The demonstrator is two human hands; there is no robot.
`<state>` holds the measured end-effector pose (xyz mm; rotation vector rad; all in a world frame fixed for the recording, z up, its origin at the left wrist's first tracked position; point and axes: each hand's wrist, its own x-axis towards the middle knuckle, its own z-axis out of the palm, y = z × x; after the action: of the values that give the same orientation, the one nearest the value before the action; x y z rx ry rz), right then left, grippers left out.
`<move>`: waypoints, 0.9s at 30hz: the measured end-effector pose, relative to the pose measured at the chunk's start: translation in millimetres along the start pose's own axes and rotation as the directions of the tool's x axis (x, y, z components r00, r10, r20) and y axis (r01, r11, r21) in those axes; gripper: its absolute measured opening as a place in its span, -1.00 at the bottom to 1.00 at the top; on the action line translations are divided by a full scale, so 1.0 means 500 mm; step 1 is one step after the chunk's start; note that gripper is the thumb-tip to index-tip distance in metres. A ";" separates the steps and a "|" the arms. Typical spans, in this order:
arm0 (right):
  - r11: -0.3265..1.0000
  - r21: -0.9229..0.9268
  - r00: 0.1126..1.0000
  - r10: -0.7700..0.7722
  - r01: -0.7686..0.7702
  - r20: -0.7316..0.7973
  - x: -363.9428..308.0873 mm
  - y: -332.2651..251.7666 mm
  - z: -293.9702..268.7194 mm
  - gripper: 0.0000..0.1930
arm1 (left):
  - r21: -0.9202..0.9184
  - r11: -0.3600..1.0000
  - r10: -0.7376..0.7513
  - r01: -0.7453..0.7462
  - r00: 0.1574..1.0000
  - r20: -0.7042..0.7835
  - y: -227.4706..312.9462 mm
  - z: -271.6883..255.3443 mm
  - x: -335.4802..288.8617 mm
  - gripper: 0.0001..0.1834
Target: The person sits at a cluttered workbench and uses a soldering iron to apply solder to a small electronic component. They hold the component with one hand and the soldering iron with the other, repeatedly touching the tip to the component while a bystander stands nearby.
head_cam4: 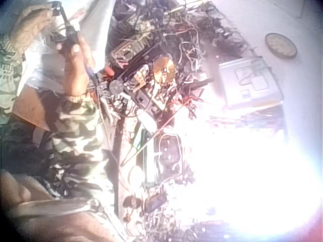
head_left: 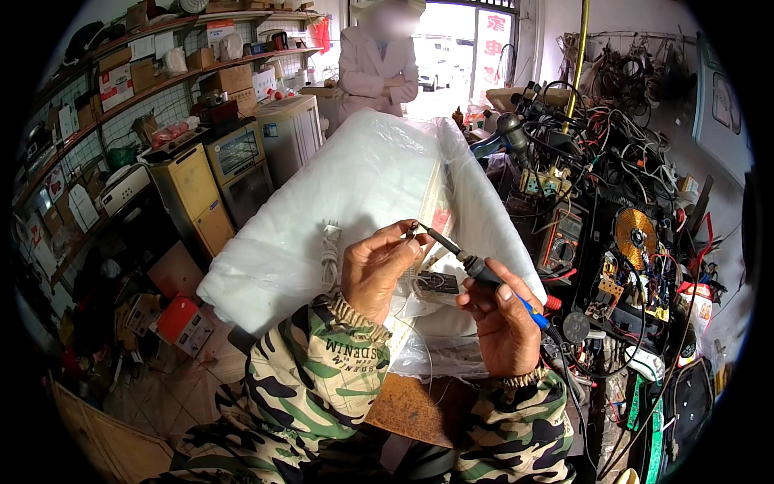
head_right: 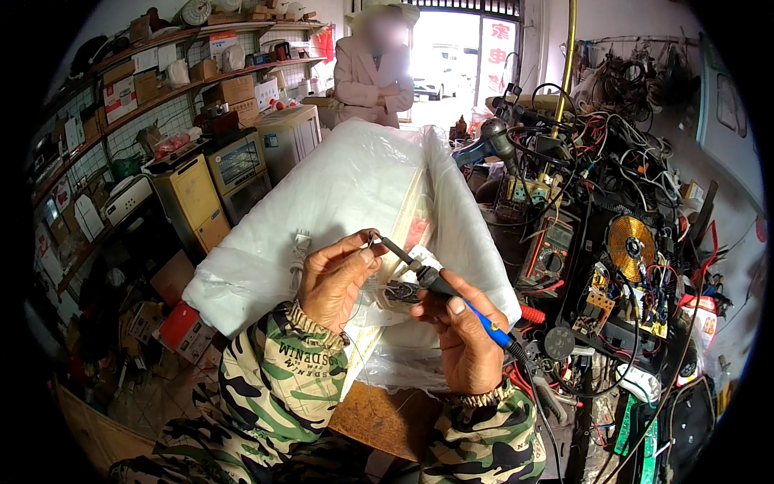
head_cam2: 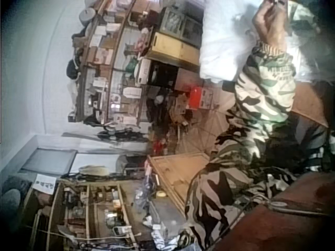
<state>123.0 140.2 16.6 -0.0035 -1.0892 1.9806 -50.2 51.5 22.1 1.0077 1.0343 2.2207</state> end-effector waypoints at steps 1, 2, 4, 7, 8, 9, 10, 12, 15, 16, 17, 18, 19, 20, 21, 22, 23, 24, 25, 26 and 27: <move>1.000 0.003 1.000 -0.002 0.001 0.003 0.001 0.002 -0.001 -0.54 | 0.000 1.000 0.000 0.000 1.000 -0.003 0.000 0.000 -0.001 -0.72; 1.000 0.005 1.000 -0.004 0.004 0.005 0.001 0.002 -0.003 -0.54 | -0.001 1.000 0.000 0.000 1.000 -0.006 0.000 0.002 -0.001 -0.72; 1.000 0.002 1.000 -0.005 0.005 0.007 0.002 0.001 -0.004 -0.54 | -0.018 1.000 0.012 -0.013 1.000 -0.026 0.003 0.010 -0.001 -0.70; 1.000 0.000 1.000 -0.009 0.009 0.008 0.001 0.000 -0.005 -0.55 | -0.016 1.000 0.009 -0.009 1.000 -0.007 -0.001 0.006 0.001 -0.71; 1.000 0.002 1.000 -0.009 0.009 0.010 0.001 -0.001 -0.004 -0.55 | -0.010 1.000 0.004 -0.004 1.000 0.005 -0.002 0.004 0.001 -0.72; 1.000 0.002 1.000 -0.009 0.009 0.011 0.000 -0.001 -0.004 -0.55 | -0.010 1.000 0.007 -0.007 1.000 0.007 -0.001 0.004 0.001 -0.72; 1.000 0.002 1.000 -0.008 0.008 0.012 0.000 -0.001 -0.004 -0.55 | -0.011 1.000 0.009 -0.009 1.000 0.008 0.000 0.005 0.000 -0.72; 1.000 0.005 1.000 -0.005 0.005 0.019 0.001 0.000 -0.004 -0.55 | -0.006 1.000 0.009 -0.009 1.000 0.004 0.001 0.002 -0.001 -0.72; 1.000 0.007 1.000 -0.001 0.001 0.021 0.000 0.002 -0.005 -0.55 | -0.007 1.000 0.002 -0.002 1.000 -0.003 -0.001 -0.002 0.000 -0.72; 1.000 0.006 1.000 0.003 -0.003 0.017 0.000 0.001 -0.004 -0.55 | -0.013 1.000 0.002 -0.003 1.000 -0.007 -0.001 -0.001 0.000 -0.73; 1.000 0.004 1.000 0.004 -0.004 0.012 -0.001 0.000 -0.003 -0.55 | -0.020 1.000 0.002 -0.002 1.000 -0.009 -0.001 0.001 0.000 -0.73; 1.000 0.008 1.000 -0.007 0.006 0.007 0.000 0.000 -0.003 -0.55 | -0.034 0.999 0.006 -0.006 1.000 -0.010 -0.001 0.004 -0.001 -0.74; 1.000 0.013 1.000 -0.017 0.017 0.001 0.000 0.000 -0.002 -0.54 | -0.048 0.999 0.009 -0.009 1.000 -0.011 0.000 0.007 -0.001 -0.75; 0.999 0.019 1.000 -0.027 0.027 -0.003 0.001 0.000 -0.002 -0.54 | -0.061 0.998 0.013 -0.014 1.000 -0.013 0.002 0.010 -0.002 -0.76; 0.999 0.016 0.999 -0.028 0.028 -0.018 0.002 -0.001 -0.002 -0.54 | -0.063 0.998 0.006 -0.007 1.000 -0.013 0.005 0.011 -0.002 -0.76; 0.999 0.014 0.999 -0.029 0.029 -0.034 0.002 -0.002 -0.001 -0.53 | -0.065 0.998 -0.001 0.000 1.000 -0.013 0.007 0.012 -0.002 -0.77; 0.999 0.011 0.998 -0.029 0.030 -0.048 0.003 -0.002 -0.001 -0.53 | -0.068 0.998 -0.007 0.006 1.000 -0.014 0.009 0.013 -0.003 -0.77; 0.999 0.010 0.998 -0.030 0.030 -0.048 0.003 -0.002 -0.002 -0.52 | -0.072 0.997 -0.006 0.005 1.000 -0.013 0.010 0.014 -0.003 -0.77; 0.999 0.008 0.998 -0.031 0.031 -0.048 0.003 -0.001 -0.003 -0.52 | -0.076 0.997 -0.004 0.003 1.000 -0.011 0.010 0.016 -0.003 -0.77; 0.999 0.008 0.998 -0.030 0.031 -0.047 0.003 0.000 -0.004 -0.52 | -0.079 0.997 -0.002 0.001 1.000 -0.011 0.010 0.017 -0.003 -0.77; 0.999 0.006 0.998 -0.031 0.031 -0.047 0.003 -0.001 -0.004 -0.52 | -0.077 0.997 -0.010 0.008 1.000 -0.022 0.008 0.014 -0.001 -0.78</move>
<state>122.9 142.8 16.2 -0.0292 -1.0468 1.9469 -44.7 51.7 28.4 0.9448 0.9534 2.2518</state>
